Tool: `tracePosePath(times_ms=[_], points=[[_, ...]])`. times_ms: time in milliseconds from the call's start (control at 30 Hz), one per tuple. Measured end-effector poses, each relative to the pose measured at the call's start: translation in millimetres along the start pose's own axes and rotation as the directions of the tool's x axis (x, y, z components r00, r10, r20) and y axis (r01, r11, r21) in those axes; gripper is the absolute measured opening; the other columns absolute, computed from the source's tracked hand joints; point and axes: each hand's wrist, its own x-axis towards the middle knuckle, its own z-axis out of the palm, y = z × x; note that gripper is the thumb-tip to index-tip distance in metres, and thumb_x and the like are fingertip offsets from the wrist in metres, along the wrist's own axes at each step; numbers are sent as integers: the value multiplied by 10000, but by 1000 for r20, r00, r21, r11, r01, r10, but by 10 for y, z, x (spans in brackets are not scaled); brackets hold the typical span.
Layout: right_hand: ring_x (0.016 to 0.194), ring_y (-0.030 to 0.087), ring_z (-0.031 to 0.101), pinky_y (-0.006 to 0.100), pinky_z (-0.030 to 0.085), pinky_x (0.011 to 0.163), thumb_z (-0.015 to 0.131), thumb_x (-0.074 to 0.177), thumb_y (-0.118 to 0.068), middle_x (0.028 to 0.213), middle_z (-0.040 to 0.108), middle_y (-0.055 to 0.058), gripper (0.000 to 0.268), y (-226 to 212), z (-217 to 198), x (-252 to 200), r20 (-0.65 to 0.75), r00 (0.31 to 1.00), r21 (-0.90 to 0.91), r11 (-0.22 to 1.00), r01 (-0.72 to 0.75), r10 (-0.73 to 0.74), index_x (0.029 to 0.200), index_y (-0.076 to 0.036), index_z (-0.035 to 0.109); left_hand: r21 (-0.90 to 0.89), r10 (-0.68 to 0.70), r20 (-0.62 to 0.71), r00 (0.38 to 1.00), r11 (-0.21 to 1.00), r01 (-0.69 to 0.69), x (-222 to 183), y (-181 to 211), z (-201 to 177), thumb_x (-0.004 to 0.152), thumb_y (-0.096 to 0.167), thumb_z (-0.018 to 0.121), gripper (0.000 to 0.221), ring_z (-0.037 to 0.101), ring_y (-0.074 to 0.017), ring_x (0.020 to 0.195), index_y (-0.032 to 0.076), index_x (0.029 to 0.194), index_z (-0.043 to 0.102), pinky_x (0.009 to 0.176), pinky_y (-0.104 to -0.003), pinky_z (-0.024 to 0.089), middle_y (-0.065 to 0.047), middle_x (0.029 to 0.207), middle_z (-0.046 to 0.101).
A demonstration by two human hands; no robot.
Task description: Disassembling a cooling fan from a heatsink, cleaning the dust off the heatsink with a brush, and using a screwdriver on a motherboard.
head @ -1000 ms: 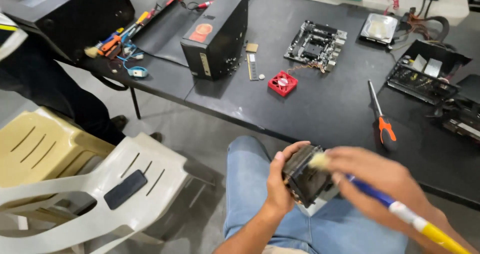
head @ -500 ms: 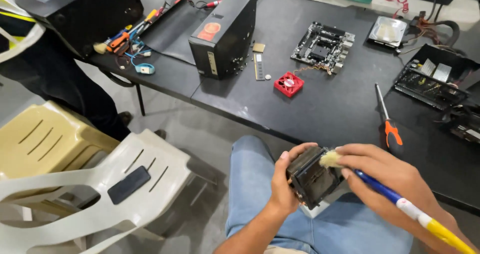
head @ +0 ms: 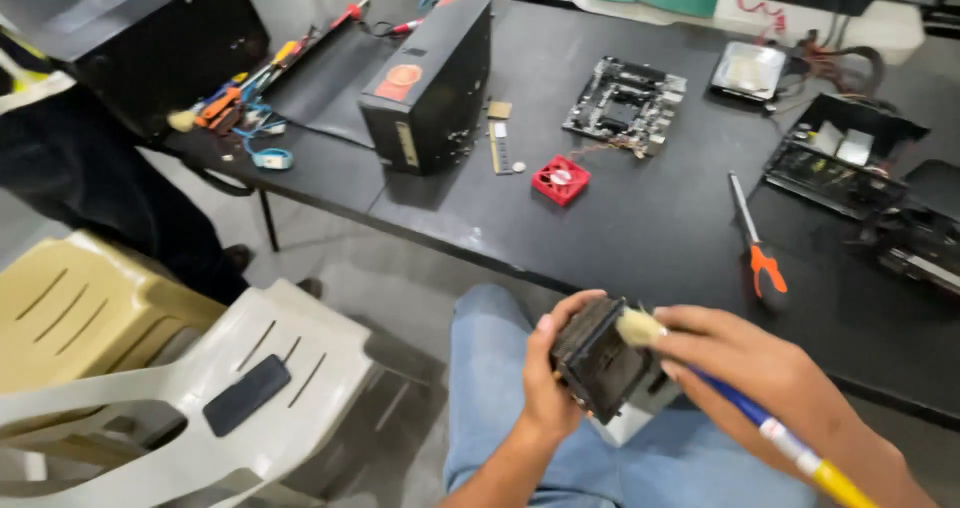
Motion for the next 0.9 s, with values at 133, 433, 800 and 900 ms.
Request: tracePosePath(times_ms=[133,433,800,900], points=[[1127,169,764,315,558,983,713,896,-186,1242,775,28,254,-135,35,-9,74,994,37,996,76,-79,1146,-161,754,-8,6,38,999,1000,-5,-111,-27,-55,997,470,391,612,636,-220,1100,-2,1313,620,975,-335,502,-139,1205,682],[1195,186,739,351,522,1035,736,856,-182,1288,785,30,311,-56,45,-46,106,994,77,997,-9,1,1161,-175,792,75,111,49,993,991,-114,-50,91,42,983,472,375,637,643,-226,1075,-23,1296,626,942,-327,498,-163,1184,696],[1104,211,798,377,563,1013,750,871,-243,1219,821,64,229,-9,73,-58,55,999,288,958,-14,-2,1061,-131,810,147,232,18,972,961,-232,-116,32,-12,994,491,399,650,625,-212,1131,-25,1323,616,987,-325,480,-148,1235,677],[1080,155,746,282,536,984,725,863,-178,1183,769,42,239,4,169,-20,-169,975,15,990,-141,142,1094,-137,768,157,223,82,971,959,-234,-103,125,61,964,585,485,709,626,-188,1061,-14,1327,600,940,-315,498,-114,1182,652]])
